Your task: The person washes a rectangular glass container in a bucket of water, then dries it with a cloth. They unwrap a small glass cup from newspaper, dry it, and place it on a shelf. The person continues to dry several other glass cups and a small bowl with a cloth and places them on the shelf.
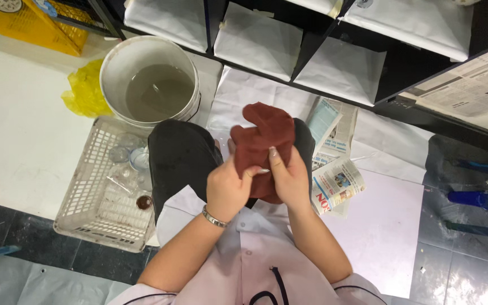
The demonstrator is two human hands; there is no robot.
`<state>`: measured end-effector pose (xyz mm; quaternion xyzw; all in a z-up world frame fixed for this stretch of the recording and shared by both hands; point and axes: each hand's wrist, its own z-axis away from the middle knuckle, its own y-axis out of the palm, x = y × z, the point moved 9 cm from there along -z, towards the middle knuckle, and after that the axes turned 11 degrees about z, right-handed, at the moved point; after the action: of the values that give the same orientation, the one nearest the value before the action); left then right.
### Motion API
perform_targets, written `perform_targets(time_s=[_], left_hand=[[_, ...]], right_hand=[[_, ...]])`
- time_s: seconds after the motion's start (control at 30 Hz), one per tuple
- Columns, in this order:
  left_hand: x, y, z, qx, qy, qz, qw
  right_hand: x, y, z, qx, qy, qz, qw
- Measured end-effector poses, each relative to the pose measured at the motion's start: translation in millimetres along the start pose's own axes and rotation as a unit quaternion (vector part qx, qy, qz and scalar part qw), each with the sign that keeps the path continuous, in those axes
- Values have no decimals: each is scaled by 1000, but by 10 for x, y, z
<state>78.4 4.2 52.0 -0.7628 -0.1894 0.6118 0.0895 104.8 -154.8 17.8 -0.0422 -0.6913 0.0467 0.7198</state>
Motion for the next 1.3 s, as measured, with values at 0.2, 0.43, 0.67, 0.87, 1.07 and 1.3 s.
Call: perform_targets(time_s=[0.2, 0.43, 0.67, 0.87, 1.07, 1.3], left_hand=[[-153, 116, 16, 24, 1, -36, 999], [38, 258, 52, 67, -82, 66, 992], [30, 61, 52, 54, -74, 43, 995], [-2, 142, 24, 83, -57, 7, 995], [45, 297, 44, 102, 28, -209, 972], [-245, 394, 172, 130, 84, -299, 942]], right_hand=[[-357, -144, -101, -88, 51, -86, 991], [-499, -226, -101, -124, 34, -54, 990], [-329, -107, -76, 94, 24, -140, 985], [-400, -85, -164, 29, 53, -248, 967], [-449, -250, -153, -106, 18, -124, 986], [-440, -339, -118, -162, 5, 47, 986]])
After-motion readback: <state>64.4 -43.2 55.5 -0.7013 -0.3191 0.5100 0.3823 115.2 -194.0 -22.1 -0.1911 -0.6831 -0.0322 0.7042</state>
